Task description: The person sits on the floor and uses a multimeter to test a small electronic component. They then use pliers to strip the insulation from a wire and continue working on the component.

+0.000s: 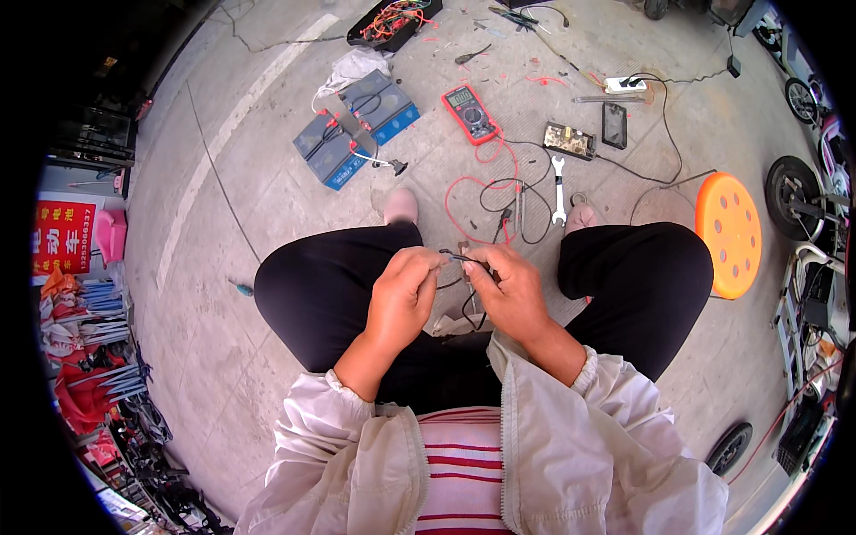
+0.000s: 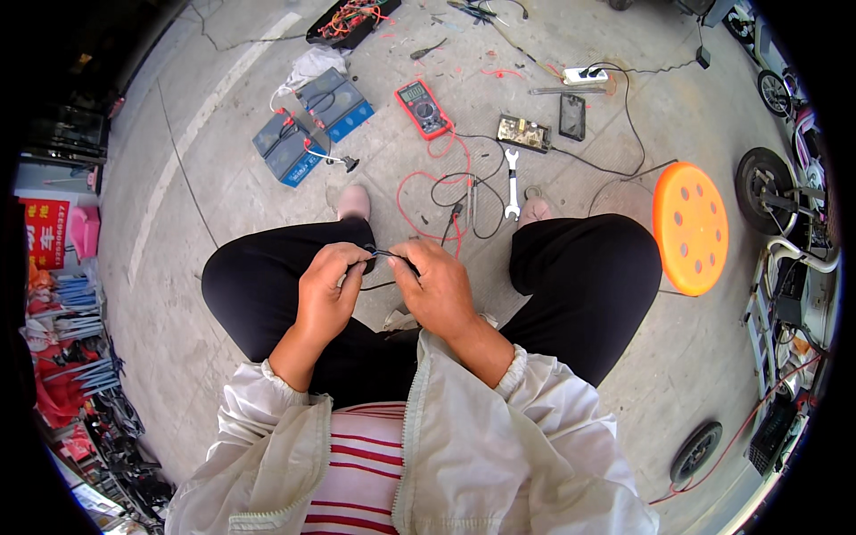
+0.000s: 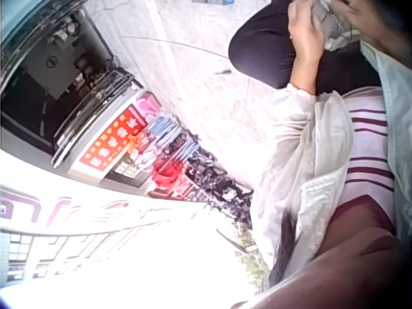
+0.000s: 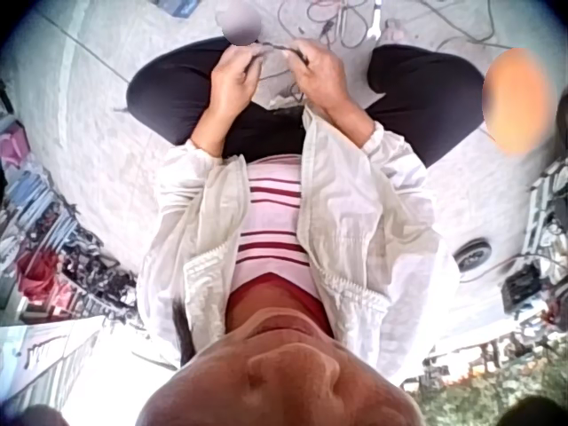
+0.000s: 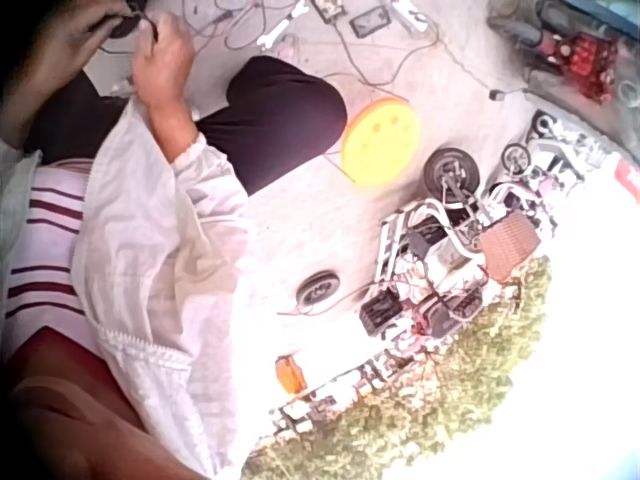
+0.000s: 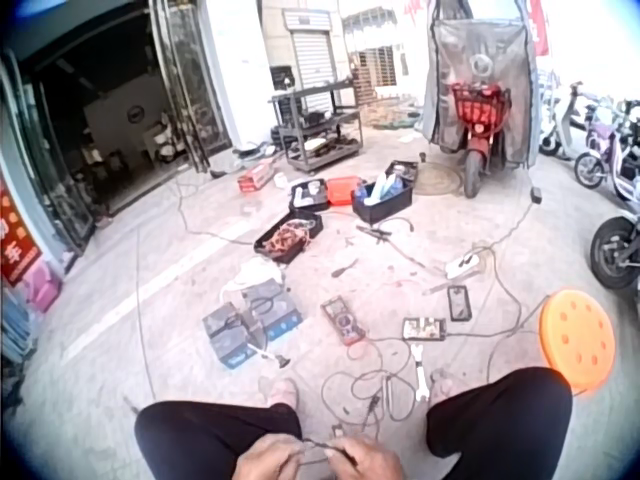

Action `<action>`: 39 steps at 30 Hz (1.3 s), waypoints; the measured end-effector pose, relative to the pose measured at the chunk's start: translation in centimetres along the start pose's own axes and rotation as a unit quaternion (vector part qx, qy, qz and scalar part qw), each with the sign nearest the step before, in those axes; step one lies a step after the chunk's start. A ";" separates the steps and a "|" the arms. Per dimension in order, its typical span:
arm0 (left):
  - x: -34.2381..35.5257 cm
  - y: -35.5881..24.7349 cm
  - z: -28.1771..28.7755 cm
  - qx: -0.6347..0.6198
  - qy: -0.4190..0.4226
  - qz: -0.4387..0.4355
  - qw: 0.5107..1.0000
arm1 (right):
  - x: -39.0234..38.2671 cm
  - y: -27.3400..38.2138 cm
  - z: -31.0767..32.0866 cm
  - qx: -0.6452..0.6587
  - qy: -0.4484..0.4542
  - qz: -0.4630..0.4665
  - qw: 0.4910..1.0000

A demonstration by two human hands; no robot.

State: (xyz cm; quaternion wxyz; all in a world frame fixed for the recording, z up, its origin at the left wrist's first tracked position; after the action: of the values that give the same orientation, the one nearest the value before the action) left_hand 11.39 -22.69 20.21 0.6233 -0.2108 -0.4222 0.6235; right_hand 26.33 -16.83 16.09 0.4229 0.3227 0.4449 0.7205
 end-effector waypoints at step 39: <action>8.8 3.7 6.0 -0.285 -0.080 0.244 0.923 | 3.6 -17.7 -2.3 0.187 -0.146 -0.301 0.924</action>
State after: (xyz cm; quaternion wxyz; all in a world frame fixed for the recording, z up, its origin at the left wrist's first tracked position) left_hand 3.23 -15.42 22.94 0.3295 -0.4254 -0.5661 0.6245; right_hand 28.58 -10.07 -0.68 0.6119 0.3484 0.5814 0.4076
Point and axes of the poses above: each hand's wrist, its own x-axis towards the middle knuckle, its own z-axis out of the back of the hand, y = z × x, the point moved 5 cm from there along x, towards the middle knuckle, and after that the axes turned 7 degrees about -x, right-handed, at the moved point
